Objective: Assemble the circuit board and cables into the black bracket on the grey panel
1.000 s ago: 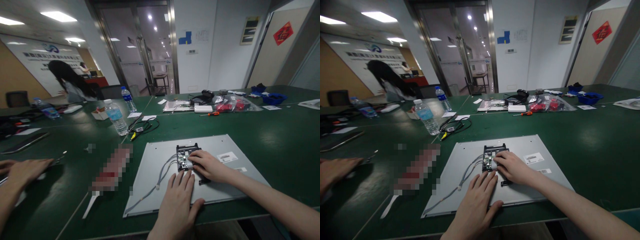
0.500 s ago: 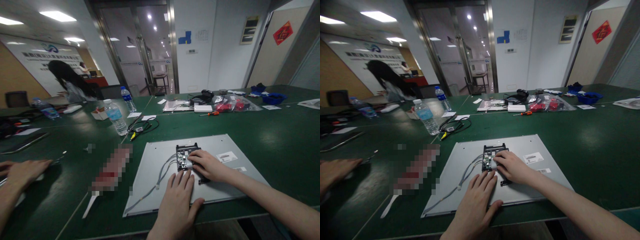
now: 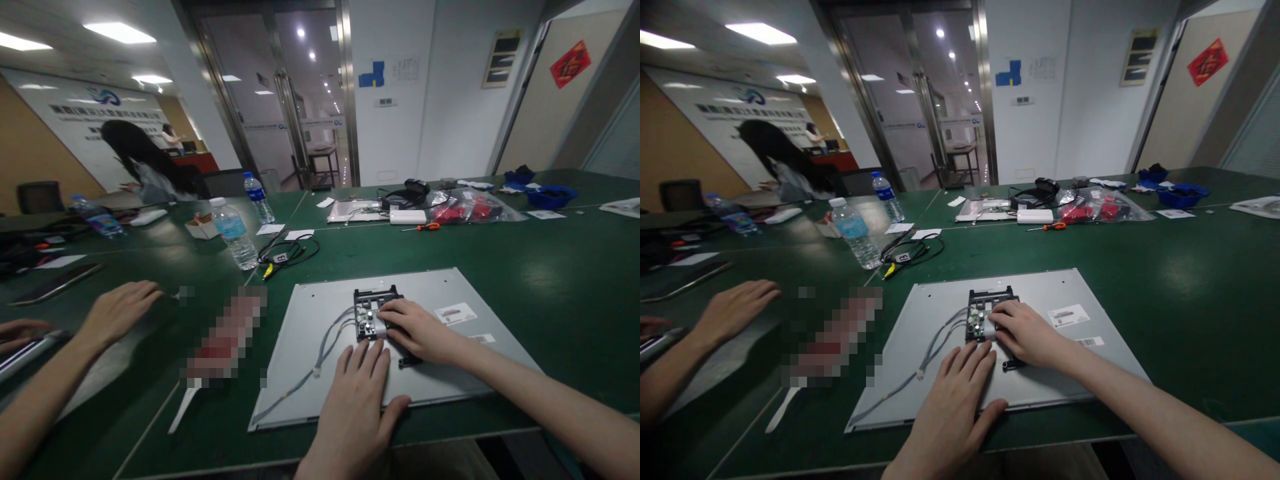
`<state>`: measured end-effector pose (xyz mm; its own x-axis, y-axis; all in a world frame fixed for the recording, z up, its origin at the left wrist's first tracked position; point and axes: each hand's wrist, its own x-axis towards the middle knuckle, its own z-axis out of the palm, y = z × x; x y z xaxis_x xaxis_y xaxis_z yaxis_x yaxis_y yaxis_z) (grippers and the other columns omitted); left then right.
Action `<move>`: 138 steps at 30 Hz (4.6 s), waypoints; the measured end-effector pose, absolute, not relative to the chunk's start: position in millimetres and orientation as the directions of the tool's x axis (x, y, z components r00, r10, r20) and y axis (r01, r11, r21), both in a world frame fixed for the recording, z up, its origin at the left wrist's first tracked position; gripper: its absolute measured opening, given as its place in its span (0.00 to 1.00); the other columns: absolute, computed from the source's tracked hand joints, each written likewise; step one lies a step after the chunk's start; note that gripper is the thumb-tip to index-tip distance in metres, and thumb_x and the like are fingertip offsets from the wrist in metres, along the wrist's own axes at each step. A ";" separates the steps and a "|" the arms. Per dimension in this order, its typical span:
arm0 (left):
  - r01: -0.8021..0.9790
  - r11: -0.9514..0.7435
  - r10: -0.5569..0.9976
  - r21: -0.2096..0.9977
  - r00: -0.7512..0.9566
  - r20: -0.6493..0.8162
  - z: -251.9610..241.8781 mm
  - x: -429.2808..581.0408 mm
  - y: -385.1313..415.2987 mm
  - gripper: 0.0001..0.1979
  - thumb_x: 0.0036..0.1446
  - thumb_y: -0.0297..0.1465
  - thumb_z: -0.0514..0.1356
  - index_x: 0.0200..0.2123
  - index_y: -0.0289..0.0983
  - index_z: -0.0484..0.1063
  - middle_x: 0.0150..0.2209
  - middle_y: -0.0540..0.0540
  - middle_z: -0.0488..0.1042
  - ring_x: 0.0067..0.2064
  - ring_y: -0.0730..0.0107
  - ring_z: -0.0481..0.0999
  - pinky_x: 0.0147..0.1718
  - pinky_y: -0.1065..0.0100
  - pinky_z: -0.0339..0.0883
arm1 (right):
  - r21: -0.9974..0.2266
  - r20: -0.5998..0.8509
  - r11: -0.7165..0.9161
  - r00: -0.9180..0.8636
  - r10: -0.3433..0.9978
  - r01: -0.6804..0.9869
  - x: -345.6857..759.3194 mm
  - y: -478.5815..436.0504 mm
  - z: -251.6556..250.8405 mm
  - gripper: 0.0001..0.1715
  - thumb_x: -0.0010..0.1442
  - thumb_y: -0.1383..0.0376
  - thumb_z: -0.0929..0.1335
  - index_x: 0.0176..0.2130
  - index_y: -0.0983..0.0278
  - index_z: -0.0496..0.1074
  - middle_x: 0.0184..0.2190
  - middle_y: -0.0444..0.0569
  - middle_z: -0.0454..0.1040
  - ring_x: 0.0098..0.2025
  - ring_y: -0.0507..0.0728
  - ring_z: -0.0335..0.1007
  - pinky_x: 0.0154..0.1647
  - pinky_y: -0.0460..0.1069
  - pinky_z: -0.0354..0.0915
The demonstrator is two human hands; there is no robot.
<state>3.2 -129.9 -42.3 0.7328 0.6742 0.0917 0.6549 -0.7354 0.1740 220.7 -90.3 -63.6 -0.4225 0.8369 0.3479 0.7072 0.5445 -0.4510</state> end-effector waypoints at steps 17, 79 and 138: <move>0.656 -0.739 0.672 0.152 0.733 0.103 -44.4 2.5 -129.7 0.29 0.65 0.48 0.51 0.63 0.40 0.58 0.65 0.42 0.59 0.64 0.50 0.58 0.63 0.46 0.48 | -0.466 0.348 0.544 -0.421 0.838 0.698 220.8 -90.4 -63.8 0.23 0.65 0.67 0.64 0.59 0.61 0.65 0.55 0.56 0.68 0.56 0.61 0.64 0.57 0.59 0.63; 0.658 -0.736 0.675 0.162 0.732 0.096 -47.1 -1.2 -131.9 0.29 0.65 0.49 0.50 0.63 0.40 0.57 0.67 0.43 0.56 0.66 0.52 0.56 0.64 0.46 0.47 | -0.469 0.389 0.551 -0.398 0.831 0.690 217.8 -94.0 -66.8 0.21 0.64 0.67 0.65 0.57 0.60 0.68 0.56 0.55 0.66 0.57 0.62 0.62 0.59 0.60 0.63; 0.652 -0.742 0.669 0.155 0.736 0.106 -44.3 2.6 -131.4 0.27 0.64 0.47 0.52 0.61 0.40 0.59 0.66 0.42 0.58 0.65 0.52 0.57 0.63 0.47 0.47 | -0.459 0.384 0.547 -0.398 0.833 0.700 218.1 -94.3 -65.2 0.21 0.63 0.68 0.66 0.56 0.59 0.68 0.53 0.55 0.68 0.55 0.62 0.64 0.56 0.60 0.64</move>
<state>2.6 -131.4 -44.3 0.7357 0.6690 0.1058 0.6524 -0.7419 0.1547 218.1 -94.3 -65.2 -0.3982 0.8328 0.3845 0.7002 0.5467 -0.4591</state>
